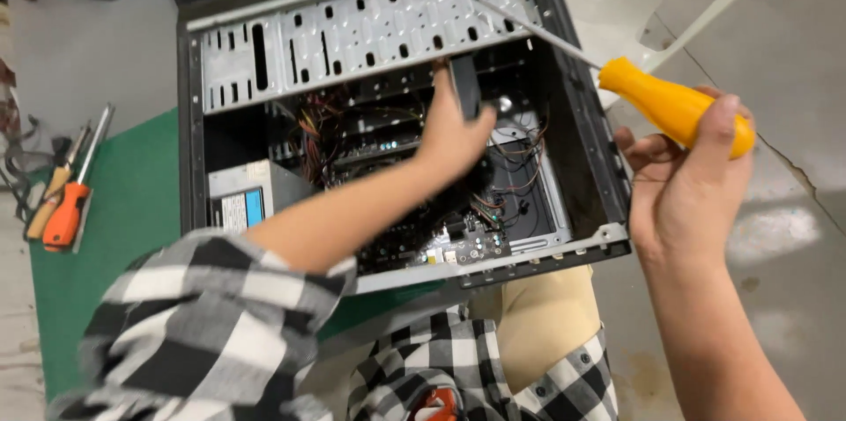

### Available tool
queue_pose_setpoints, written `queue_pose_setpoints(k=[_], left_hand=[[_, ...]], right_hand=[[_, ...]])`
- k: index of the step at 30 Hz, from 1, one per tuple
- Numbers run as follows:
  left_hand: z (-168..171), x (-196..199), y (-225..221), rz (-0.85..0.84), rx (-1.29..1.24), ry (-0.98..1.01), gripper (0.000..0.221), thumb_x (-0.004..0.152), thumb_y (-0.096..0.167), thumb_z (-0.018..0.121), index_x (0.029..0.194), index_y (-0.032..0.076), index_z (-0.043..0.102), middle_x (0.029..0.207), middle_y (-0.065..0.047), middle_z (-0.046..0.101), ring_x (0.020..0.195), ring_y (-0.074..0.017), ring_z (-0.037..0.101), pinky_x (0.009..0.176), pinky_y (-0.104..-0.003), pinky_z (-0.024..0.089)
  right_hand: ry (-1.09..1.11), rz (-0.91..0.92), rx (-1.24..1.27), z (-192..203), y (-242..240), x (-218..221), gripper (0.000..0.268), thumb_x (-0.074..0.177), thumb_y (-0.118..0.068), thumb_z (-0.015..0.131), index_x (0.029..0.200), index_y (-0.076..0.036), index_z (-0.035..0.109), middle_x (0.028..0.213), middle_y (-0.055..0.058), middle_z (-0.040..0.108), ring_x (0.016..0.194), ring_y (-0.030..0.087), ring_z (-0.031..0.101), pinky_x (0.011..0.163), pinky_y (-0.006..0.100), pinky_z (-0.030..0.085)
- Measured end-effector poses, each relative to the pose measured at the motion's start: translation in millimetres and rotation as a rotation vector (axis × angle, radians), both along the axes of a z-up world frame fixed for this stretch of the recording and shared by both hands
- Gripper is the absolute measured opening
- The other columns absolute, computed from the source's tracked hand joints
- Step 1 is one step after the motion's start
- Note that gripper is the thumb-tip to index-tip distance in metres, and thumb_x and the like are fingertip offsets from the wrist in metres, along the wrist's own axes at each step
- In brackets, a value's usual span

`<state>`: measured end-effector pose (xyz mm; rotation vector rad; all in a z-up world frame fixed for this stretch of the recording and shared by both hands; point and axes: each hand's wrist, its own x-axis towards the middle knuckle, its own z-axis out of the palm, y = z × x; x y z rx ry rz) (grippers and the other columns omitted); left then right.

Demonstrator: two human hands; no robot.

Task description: Disassembling a desktop computer by unscrewing internal components and managing cables.

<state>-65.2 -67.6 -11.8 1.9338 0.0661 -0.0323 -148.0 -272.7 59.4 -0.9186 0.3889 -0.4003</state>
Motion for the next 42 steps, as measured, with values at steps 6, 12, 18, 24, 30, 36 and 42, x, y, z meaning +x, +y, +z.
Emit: queue_pose_setpoints(k=[6, 12, 18, 24, 30, 36, 42], left_hand=[[-28, -53, -9, -0.027, -0.048, -0.177, 0.099, 0.082, 0.013, 0.061, 0.162, 0.006, 0.003, 0.155, -0.018, 0.047, 0.138, -0.0300, 0.050, 0.118, -0.032, 0.034], [-6, -72, -21, -0.178, -0.135, -0.044, 0.097, 0.089, 0.006, 0.057, 0.162, 0.018, -0.005, 0.170, -0.019, 0.018, 0.154, -0.0337, 0.025, 0.123, -0.037, 0.020], [0, -61, -19, -0.090, -0.158, -0.065, 0.091, 0.090, 0.010, 0.057, 0.162, 0.011, 0.001, 0.165, -0.017, 0.032, 0.150, -0.0293, 0.034, 0.124, -0.036, 0.022], [-3, -46, -20, -0.103, -0.189, -0.080, 0.095, 0.090, 0.000, 0.059, 0.163, 0.011, -0.001, 0.151, -0.022, 0.047, 0.089, -0.0206, 0.059, 0.097, -0.034, 0.050], [-28, -16, -32, -0.007, -0.077, -0.156, 0.091, 0.092, 0.011, 0.061, 0.161, 0.005, 0.003, 0.169, -0.021, 0.018, 0.156, -0.0335, 0.019, 0.126, -0.038, 0.013], [-28, 29, -43, 0.148, -0.070, -0.137, 0.029, 0.081, 0.014, 0.061, 0.103, 0.007, 0.042, 0.090, -0.011, 0.051, 0.078, -0.0245, 0.048, 0.070, -0.040, 0.044], [-34, 70, -33, 0.176, 0.155, 0.089, 0.028, 0.084, 0.037, 0.066, 0.095, 0.012, 0.068, 0.078, -0.006, 0.072, 0.079, -0.0278, 0.075, 0.068, -0.042, 0.057]], right_hand=[[0.002, 0.015, 0.006, 1, -2, 0, 0.051, 0.085, -0.052, 0.069, 0.117, -0.015, 0.053, 0.097, 0.005, 0.063, 0.052, 0.013, 0.057, 0.079, 0.038, 0.068], [-0.007, 0.012, 0.030, 0, -2, 1, 0.043, 0.093, -0.045, 0.065, 0.118, -0.012, 0.050, 0.104, 0.009, 0.061, 0.051, 0.014, 0.057, 0.079, 0.040, 0.067], [-0.008, 0.027, -0.003, 1, -3, 0, 0.048, 0.089, -0.048, 0.067, 0.118, -0.013, 0.051, 0.112, 0.009, 0.057, 0.052, 0.014, 0.056, 0.079, 0.041, 0.066], [-0.012, 0.040, -0.022, -1, -3, -1, 0.048, 0.090, -0.048, 0.067, 0.118, -0.013, 0.049, 0.112, 0.007, 0.056, 0.053, 0.013, 0.057, 0.080, 0.040, 0.066], [-0.036, 0.049, -0.050, -2, -3, -1, 0.044, 0.094, -0.045, 0.062, 0.118, -0.011, 0.048, 0.107, 0.008, 0.058, 0.053, 0.013, 0.055, 0.079, 0.042, 0.065], [-0.015, 0.050, -0.054, 1, -2, -2, 0.048, 0.093, -0.048, 0.062, 0.119, -0.010, 0.047, 0.105, 0.009, 0.056, 0.053, 0.012, 0.054, 0.080, 0.041, 0.065], [-0.016, 0.033, -0.082, -7, -5, -4, 0.036, 0.108, -0.048, 0.046, 0.123, -0.016, 0.049, 0.082, 0.001, 0.058, 0.063, 0.012, 0.066, 0.093, 0.043, 0.069]])
